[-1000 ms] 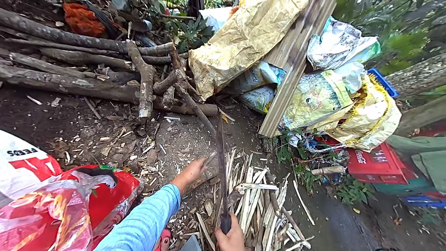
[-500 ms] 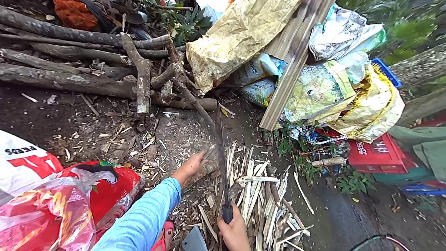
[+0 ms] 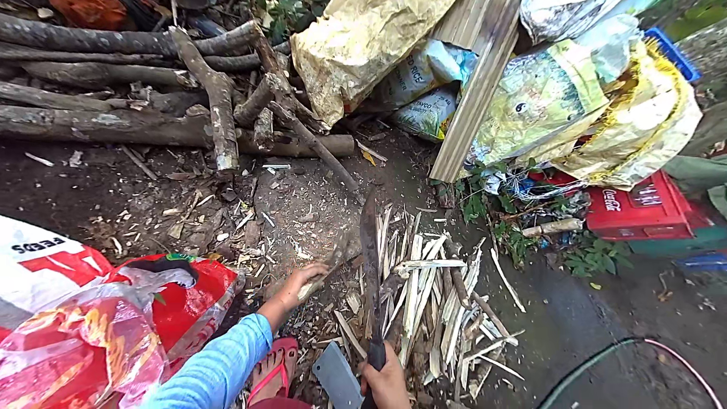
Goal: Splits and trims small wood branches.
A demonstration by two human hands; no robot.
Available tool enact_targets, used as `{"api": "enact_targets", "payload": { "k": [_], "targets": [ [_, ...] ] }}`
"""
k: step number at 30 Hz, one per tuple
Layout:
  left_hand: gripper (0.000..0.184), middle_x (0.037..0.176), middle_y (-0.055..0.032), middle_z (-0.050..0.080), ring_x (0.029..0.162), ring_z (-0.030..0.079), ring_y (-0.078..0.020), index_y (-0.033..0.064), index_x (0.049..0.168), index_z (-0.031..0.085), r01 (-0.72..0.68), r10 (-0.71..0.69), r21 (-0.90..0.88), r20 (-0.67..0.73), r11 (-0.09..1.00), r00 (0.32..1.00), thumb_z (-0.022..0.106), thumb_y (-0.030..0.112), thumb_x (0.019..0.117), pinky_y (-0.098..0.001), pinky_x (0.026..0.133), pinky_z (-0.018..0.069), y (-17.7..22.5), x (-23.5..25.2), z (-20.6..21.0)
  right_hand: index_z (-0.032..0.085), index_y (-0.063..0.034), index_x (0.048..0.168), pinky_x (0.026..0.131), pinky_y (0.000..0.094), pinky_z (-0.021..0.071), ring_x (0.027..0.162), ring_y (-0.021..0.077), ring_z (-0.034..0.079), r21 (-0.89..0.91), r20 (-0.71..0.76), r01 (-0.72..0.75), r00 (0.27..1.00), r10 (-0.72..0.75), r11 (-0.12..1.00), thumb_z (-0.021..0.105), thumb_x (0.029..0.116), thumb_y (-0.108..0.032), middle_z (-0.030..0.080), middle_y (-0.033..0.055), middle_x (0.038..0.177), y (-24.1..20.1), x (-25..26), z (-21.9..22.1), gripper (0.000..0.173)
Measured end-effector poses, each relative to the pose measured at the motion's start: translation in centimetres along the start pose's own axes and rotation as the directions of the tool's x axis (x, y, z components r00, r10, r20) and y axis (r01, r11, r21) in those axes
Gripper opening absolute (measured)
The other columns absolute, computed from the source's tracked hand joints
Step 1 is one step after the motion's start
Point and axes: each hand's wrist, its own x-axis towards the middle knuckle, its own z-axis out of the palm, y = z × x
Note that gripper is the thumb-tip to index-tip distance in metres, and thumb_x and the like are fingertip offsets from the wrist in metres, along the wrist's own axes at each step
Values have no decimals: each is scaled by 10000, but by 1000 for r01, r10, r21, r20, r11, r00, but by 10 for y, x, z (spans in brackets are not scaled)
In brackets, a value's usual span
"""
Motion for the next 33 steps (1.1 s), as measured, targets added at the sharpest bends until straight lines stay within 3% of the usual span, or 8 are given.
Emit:
{"api": "enact_targets", "payload": {
  "k": [7,13,16,20,23,27,30,33],
  "targets": [
    [323,1416,-244,598,1375,543,-326,-48,1305,662,147,-147,-11,-14,989,989,582,9,997,-424,1191,392,-13,-22,-3,505,41,1225,530,338,547,500,168,576,-253,93,-197,970,226,947,701,857,12,594,116,748,47,42,13,418],
    [403,1353,-212,630,1165,671,-273,-7,1446,528,592,-592,-26,-13,806,806,405,-10,1061,-425,1023,527,-10,-60,-49,489,37,1288,547,331,550,512,160,578,-283,120,-233,954,276,930,727,907,-44,595,117,761,58,56,23,456],
    [431,1405,-230,601,1253,630,-337,17,1505,468,651,-651,77,-26,755,759,409,203,1120,-500,1090,475,10,-57,-58,469,38,1332,566,334,560,533,162,589,-268,135,-229,953,272,936,725,953,-118,599,123,793,55,59,30,483],
    [831,1572,-252,431,1388,496,-461,146,1641,256,663,-761,470,28,583,649,639,504,997,-651,1124,404,40,-32,-21,478,53,1314,619,355,588,594,186,641,-260,147,-218,954,262,941,705,959,-88,627,141,817,58,63,37,444],
    [616,1506,-277,486,1327,557,-457,53,1592,289,680,-819,561,-4,473,573,524,304,1082,-614,1086,453,39,-17,3,479,56,1345,728,425,594,725,256,694,-330,141,-212,953,270,920,705,905,-26,680,196,925,62,64,36,501],
    [510,1351,-311,586,1274,596,-443,-31,1487,394,738,-835,449,33,504,550,445,313,1113,-594,1070,465,37,-20,11,470,43,1344,564,339,570,536,174,609,-260,121,-244,952,282,934,676,917,4,610,131,779,48,50,32,476],
    [541,1318,-324,597,1268,595,-442,-63,1448,437,758,-827,376,42,534,561,427,365,1118,-590,1079,453,37,-25,10,499,47,1266,553,344,564,530,171,600,-213,110,-146,979,172,966,677,894,5,600,114,741,22,41,22,415],
    [519,1310,-337,593,1253,595,-457,-79,1425,460,719,-790,369,78,590,608,411,341,1125,-592,1077,450,35,-28,6,534,90,1244,561,339,572,569,147,628,-107,14,235,972,-234,966,677,787,-76,640,79,751,-37,26,2,507]
  ]
}}
